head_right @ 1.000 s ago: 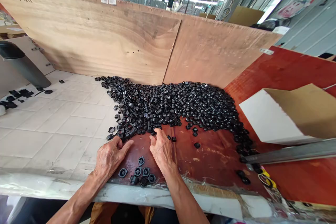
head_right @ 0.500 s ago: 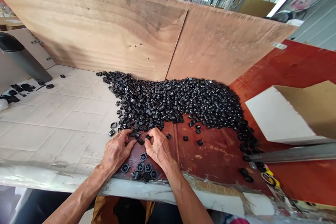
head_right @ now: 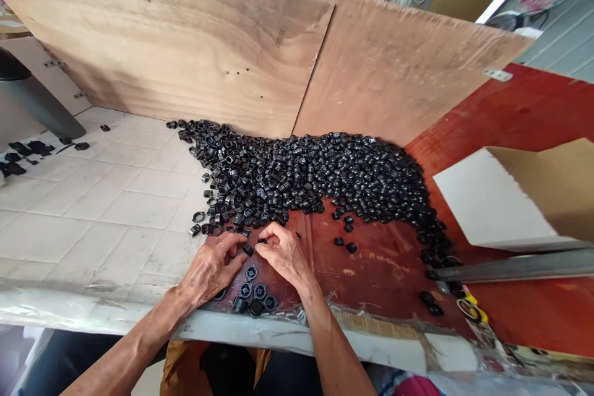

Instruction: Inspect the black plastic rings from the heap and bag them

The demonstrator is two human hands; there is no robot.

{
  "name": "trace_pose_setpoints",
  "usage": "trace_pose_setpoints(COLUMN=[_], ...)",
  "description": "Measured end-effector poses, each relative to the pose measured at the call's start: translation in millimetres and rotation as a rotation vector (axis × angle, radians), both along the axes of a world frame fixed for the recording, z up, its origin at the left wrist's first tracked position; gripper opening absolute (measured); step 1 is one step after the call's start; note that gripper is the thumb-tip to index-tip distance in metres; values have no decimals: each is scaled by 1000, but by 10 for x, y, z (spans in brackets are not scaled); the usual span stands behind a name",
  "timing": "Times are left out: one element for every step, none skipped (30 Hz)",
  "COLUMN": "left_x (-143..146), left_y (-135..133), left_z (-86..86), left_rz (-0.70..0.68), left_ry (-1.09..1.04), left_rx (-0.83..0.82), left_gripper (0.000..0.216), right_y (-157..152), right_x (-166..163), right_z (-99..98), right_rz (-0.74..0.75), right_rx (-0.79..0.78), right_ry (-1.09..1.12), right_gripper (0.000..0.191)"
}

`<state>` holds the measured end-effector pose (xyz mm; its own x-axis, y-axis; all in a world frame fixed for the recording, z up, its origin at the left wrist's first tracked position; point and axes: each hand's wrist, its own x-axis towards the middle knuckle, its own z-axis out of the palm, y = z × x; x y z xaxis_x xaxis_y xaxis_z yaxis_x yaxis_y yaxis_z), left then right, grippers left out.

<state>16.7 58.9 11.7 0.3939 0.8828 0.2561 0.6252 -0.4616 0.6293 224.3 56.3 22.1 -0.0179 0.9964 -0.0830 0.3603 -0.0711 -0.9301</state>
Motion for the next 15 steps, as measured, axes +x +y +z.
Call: trace_pose_setpoints(left_x=[8, 18, 27, 36, 42, 46, 46, 44, 40, 34, 27, 21, 16, 12, 9], left_y=[2, 7, 14, 22, 29, 35, 39, 43, 45, 48, 51, 55, 60, 66, 72], left_z=[0, -3, -9, -18, -31, -45, -62, -78, -93, -105, -111, -109, -96, -73, -38], left_rz=[-64, -105, -124, -122, -109, -93, -80, -70, -61, -48, -25, 10, 50, 90, 125], left_ry=[16, 32, 46, 52, 45, 27, 0, -33, -71, -111, -154, -207, -273, -355, -449], left_rx=[13, 19, 18, 12, 6, 0, -6, -12, -20, -38, -72, -127, -204, -298, -402], left_gripper=[26, 30, 29, 26, 23, 21, 20, 21, 23, 25, 26, 24, 21, 18, 15], right_y=[2, 2, 1, 0, 0, 1, 3, 5, 9, 12, 16, 18, 20, 21, 20], right_x=[-1, -6, -14, -24, -34, -43, -49, -53, -54, -51, -46, -39, -32, -24, -19], right_z=[8, 15, 22, 26, 27, 25, 21, 16, 11, 9, 9, 13, 19, 28, 37], right_rz=[26, 55, 83, 110, 131, 140, 138, 128, 112, 94, 79, 66, 53, 38, 22], right_rx=[-1, -2, -7, -19, -33, -46, -59, -69, -78, -87, -97, -106, -108, -102, -91], right_ry=[8, 18, 29, 38, 48, 64, 85, 107, 121, 129, 132, 133, 134, 141, 158], right_gripper=[11, 13, 15, 17, 19, 20, 21, 22, 23, 24, 24, 23, 22, 21, 22])
